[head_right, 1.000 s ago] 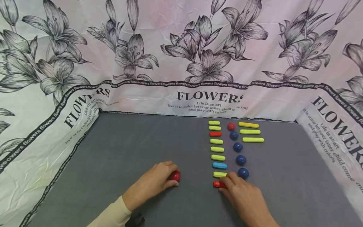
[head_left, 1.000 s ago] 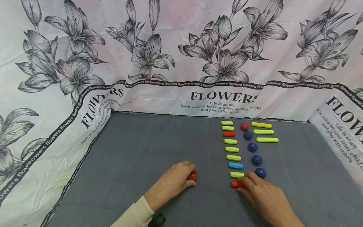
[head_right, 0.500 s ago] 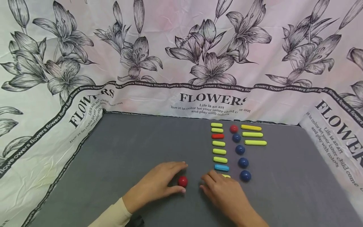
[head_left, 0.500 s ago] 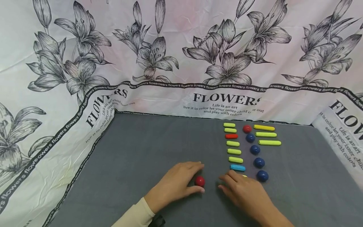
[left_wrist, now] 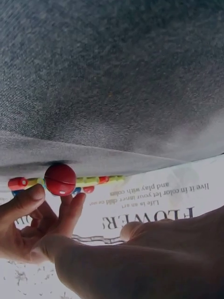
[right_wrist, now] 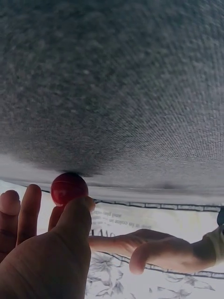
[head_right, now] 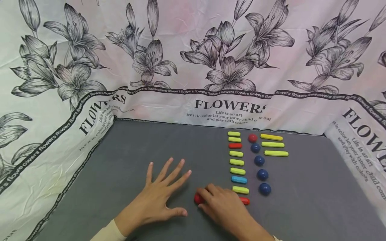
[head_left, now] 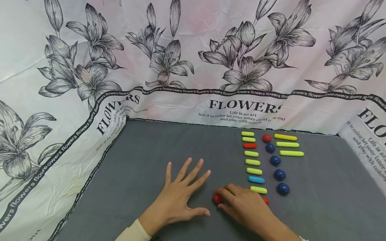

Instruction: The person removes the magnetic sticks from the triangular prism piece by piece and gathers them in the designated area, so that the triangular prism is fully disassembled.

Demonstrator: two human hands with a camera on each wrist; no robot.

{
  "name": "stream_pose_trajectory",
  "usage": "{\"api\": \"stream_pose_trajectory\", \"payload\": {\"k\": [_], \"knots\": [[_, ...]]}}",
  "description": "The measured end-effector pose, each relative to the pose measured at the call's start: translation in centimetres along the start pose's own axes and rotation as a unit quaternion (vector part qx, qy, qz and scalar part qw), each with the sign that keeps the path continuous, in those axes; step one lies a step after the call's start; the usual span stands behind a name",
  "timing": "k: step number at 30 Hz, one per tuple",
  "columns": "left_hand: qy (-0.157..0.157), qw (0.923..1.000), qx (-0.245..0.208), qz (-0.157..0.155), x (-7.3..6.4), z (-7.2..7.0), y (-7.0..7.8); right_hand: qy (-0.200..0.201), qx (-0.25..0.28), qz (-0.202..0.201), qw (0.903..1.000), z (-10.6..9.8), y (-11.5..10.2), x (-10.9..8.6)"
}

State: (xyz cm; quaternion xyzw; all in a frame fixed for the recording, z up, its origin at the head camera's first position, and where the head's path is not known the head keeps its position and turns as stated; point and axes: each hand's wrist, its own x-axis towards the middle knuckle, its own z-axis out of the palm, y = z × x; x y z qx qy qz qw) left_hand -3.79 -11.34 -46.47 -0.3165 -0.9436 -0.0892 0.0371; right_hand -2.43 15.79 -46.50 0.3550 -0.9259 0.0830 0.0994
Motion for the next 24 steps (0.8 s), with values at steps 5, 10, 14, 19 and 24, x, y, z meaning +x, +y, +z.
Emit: {"api": "stream_pose_trajectory", "payload": {"k": [5,10,14,19,24], "knots": [[-0.006,0.9999,0.011,-0.005,-0.2,-0.1,-0.1,-0.01,0.009,0.005,0.9999,0.0,-0.2,0.2],[-0.012,0.9999,0.01,-0.006,-0.3,0.0,-0.2,-0.018,0.014,0.005,0.9997,0.1,-0.3,0.2],[-0.012,0.9999,0.004,-0.005,-0.1,0.1,-0.1,-0.016,0.008,0.008,0.9998,0.3,-0.3,0.0],[-0.01,0.9999,0.007,-0.001,0.1,0.2,-0.1,-0.013,0.006,0.016,0.9998,0.1,0.0,-0.4],[-0.011,0.9999,0.004,0.002,0.3,0.4,0.1,-0.002,0.013,0.048,0.9988,-0.8,1.1,-1.6]]}}
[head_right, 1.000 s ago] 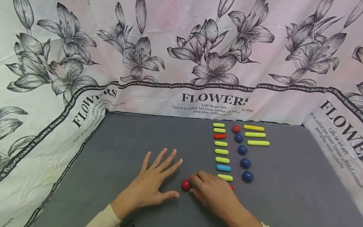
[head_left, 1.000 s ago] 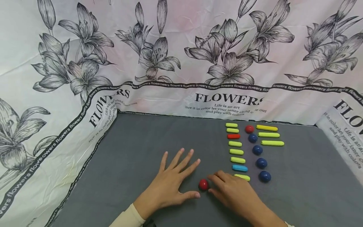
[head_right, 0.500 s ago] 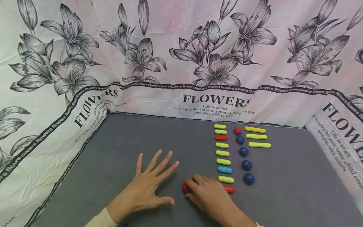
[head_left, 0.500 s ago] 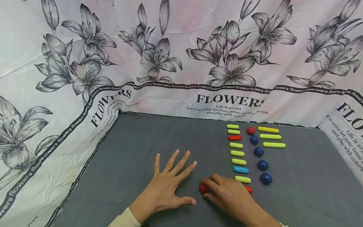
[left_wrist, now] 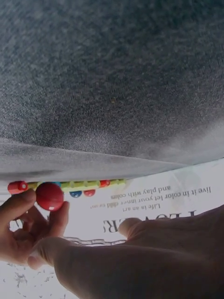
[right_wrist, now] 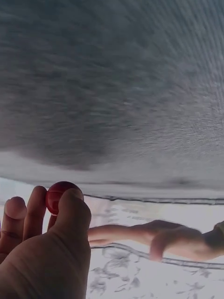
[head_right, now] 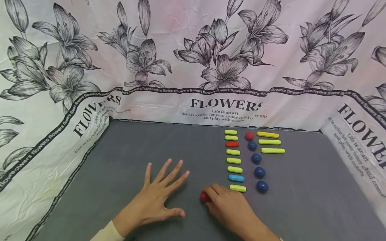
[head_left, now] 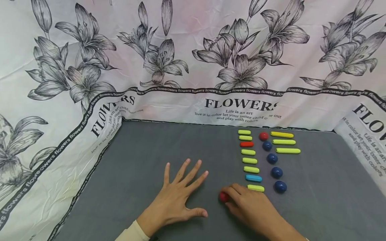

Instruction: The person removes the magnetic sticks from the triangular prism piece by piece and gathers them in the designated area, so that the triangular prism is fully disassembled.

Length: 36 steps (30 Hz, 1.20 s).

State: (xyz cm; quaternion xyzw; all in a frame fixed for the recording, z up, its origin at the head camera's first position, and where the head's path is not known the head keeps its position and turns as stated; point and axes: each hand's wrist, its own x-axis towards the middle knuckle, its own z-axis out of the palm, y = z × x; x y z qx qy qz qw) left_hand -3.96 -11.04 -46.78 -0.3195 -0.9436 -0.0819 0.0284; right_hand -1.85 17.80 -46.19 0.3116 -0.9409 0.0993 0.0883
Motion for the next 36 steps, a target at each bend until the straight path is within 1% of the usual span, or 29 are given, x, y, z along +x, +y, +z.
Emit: {"api": "stream_pose_trajectory", "payload": {"k": [6,8,9,12,15,17,21,26,32,36], "knots": [[-0.011,0.9996,-0.024,-0.002,0.2,0.1,0.1,0.023,-0.004,0.061,0.9979,-2.0,2.2,-2.3],[-0.013,0.9996,-0.025,-0.002,0.3,0.2,0.1,0.028,-0.015,0.085,0.9958,-2.8,3.1,-3.1],[-0.014,0.9996,-0.025,-0.001,0.3,0.2,0.1,0.038,-0.02,0.094,0.9947,-3.1,3.5,-3.6],[-0.015,0.9996,-0.022,0.0,0.3,0.3,0.1,0.047,-0.032,0.122,0.9909,-4.1,4.7,-4.9],[-0.014,0.9997,-0.018,0.003,0.4,0.5,0.1,0.043,-0.042,0.154,0.9863,-4.8,5.7,-6.1],[-0.012,0.9998,-0.012,0.005,0.5,0.5,0.1,0.026,-0.043,0.18,0.9823,-5.1,6.3,-6.8],[-0.015,0.9998,-0.013,0.007,0.7,0.6,0.1,-0.007,-0.035,0.216,0.9757,-5.0,6.9,-7.8],[-0.016,0.9996,-0.019,0.012,1.0,0.6,0.1,-0.037,-0.033,0.231,0.9716,-4.5,7.4,-8.6],[-0.014,0.9995,-0.019,0.022,1.2,0.7,0.2,-0.072,-0.041,0.237,0.968,-4.2,7.8,-9.0],[-0.005,0.9995,-0.016,0.027,1.3,0.7,0.3,-0.077,-0.046,0.236,0.9677,-4.1,7.9,-9.4]]}}
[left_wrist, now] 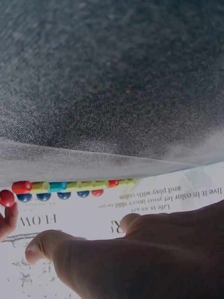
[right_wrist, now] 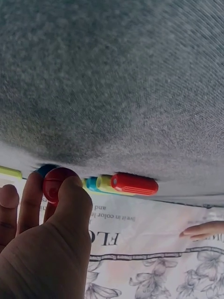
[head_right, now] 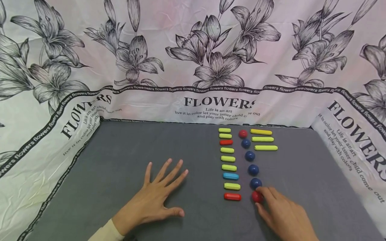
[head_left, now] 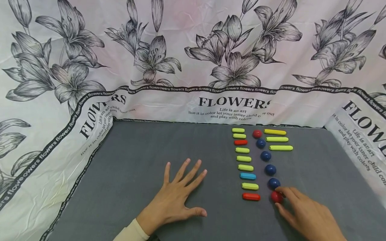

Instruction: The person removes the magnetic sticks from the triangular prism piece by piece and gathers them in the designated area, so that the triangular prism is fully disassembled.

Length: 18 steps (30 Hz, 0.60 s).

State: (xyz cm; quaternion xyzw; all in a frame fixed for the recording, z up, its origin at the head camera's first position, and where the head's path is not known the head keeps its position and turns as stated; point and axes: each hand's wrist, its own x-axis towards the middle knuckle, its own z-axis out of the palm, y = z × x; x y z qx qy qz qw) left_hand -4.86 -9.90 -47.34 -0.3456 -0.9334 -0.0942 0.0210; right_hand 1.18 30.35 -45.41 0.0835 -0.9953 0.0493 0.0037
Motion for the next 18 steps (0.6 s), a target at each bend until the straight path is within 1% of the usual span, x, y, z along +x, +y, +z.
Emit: {"api": "stream_pose_trajectory", "payload": {"k": [7,14,18], "knots": [[-0.014,0.9999,-0.004,-0.006,0.0,0.2,0.1,-0.023,-0.014,0.013,0.9996,0.1,0.5,-0.2],[-0.023,0.9996,-0.016,-0.01,-0.2,0.1,0.1,-0.019,-0.026,0.029,0.9991,0.2,0.7,-0.5],[-0.022,0.9995,-0.021,-0.01,-0.4,-0.2,0.0,-0.014,-0.035,0.032,0.9988,-0.8,0.5,-0.5]]}}
